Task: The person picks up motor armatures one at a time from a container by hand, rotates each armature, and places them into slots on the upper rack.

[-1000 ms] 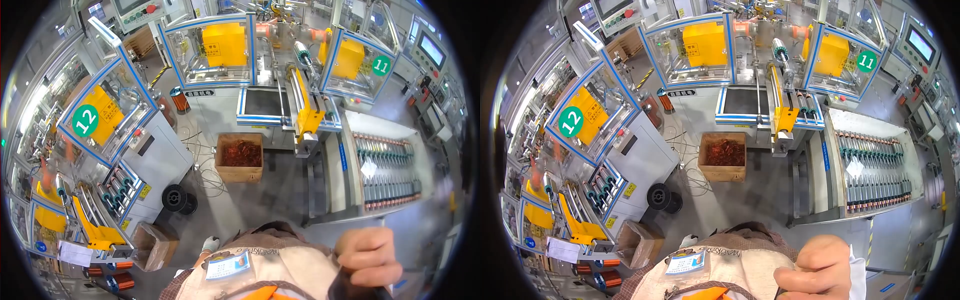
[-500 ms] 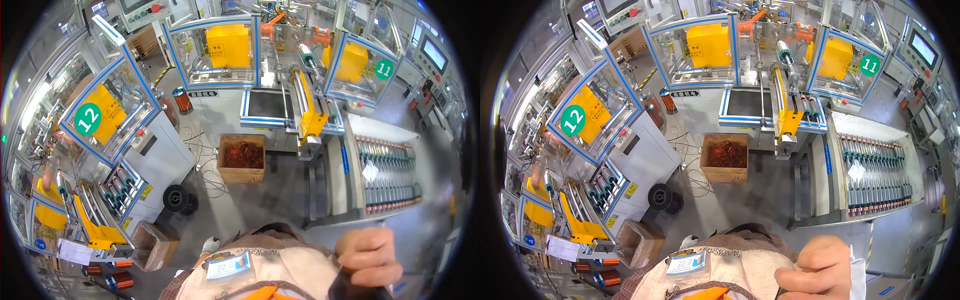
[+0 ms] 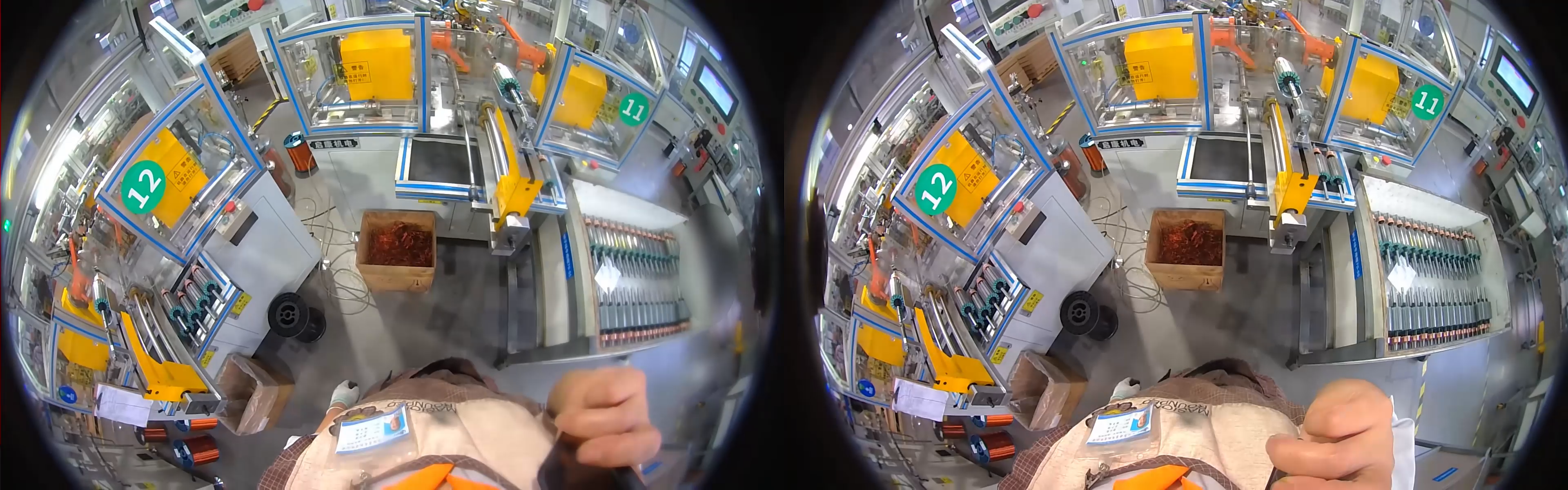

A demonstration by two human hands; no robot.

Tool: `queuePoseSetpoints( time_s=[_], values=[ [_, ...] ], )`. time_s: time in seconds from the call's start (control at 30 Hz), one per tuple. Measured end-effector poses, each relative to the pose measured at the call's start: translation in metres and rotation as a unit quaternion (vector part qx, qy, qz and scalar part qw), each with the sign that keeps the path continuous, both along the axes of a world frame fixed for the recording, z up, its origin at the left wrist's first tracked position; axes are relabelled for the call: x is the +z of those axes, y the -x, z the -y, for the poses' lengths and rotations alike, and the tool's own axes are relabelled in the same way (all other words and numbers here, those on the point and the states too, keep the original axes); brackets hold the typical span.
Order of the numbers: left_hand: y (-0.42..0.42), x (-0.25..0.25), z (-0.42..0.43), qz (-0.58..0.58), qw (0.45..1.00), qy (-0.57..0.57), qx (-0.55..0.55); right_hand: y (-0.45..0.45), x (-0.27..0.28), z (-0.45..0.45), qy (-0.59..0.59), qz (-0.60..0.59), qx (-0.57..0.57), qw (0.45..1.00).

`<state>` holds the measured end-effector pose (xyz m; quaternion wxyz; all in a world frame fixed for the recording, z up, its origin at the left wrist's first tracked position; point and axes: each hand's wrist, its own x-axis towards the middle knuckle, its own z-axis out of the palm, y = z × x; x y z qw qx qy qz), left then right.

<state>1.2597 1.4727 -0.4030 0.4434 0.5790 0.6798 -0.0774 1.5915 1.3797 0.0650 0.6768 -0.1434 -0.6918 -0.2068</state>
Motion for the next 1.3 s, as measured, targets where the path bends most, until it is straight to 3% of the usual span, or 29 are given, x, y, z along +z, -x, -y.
queuePoseSetpoints(
  time_s=[0.2, 0.8, 1.3],
  values=[
    [-0.001, 0.000, 0.002, -0.005, 1.000, 0.000, 0.002, 0.000, 0.002, 0.005, 0.049, -0.001, 0.006, 0.999],
    [0.004, -0.012, 0.014, 0.018, 1.000, 0.013, -0.004, 0.014, -0.004, 0.000, 0.029, -0.056, 0.015, 0.998],
    [0.008, -0.017, 0.012, 0.009, 1.000, -0.001, 0.000, 0.013, -0.003, -0.002, 0.037, -0.021, 0.027, 0.999]
  ],
)
